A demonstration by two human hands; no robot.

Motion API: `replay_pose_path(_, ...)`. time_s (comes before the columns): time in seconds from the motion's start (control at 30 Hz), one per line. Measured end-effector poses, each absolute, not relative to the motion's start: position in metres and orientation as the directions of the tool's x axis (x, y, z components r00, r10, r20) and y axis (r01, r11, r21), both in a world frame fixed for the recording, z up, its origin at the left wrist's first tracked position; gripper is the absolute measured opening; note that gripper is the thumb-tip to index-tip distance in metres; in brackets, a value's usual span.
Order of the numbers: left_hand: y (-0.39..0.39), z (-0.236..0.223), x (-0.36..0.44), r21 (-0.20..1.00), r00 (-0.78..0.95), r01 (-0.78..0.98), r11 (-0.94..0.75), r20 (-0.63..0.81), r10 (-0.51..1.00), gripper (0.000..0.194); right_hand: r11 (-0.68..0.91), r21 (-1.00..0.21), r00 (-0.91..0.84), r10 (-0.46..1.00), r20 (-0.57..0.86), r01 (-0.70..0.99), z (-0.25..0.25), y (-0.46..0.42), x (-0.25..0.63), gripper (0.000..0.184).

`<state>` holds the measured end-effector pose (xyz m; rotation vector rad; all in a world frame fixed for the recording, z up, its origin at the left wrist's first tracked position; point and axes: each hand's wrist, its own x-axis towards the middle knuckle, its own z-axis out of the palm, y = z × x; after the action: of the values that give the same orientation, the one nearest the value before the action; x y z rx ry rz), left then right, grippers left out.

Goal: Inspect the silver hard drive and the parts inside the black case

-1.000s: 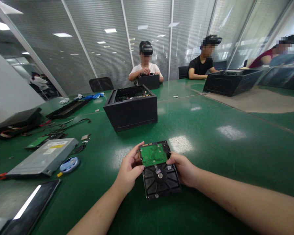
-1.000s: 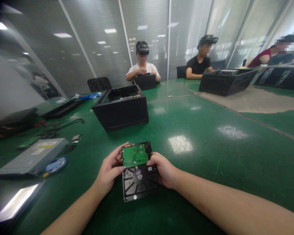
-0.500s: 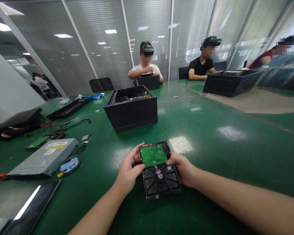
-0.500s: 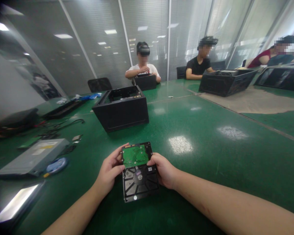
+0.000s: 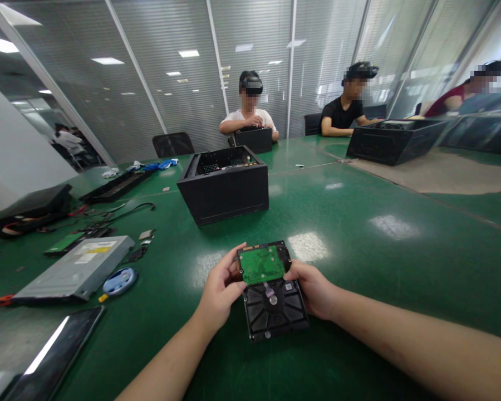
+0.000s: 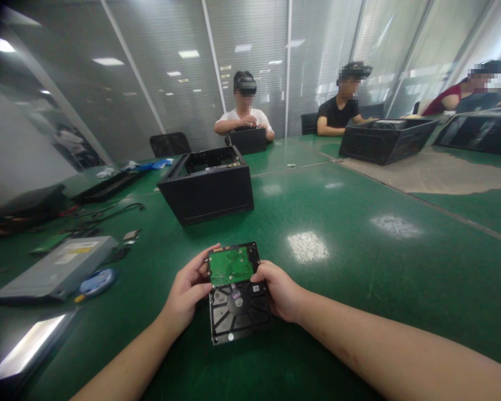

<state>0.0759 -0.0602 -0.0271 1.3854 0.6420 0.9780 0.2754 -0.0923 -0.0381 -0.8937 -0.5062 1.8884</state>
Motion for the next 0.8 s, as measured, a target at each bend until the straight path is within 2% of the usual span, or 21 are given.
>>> replay_pose_path(0.8, -0.0582, -0.0301, 0.0747, 0.976, 0.490, -0.184, -0.113, 0.191, 0.850, 0.072, -0.467, -0.664, -0.295, 0.884, -0.362, -0.584, -0.0393, -0.0919, 0.2764, 0.024)
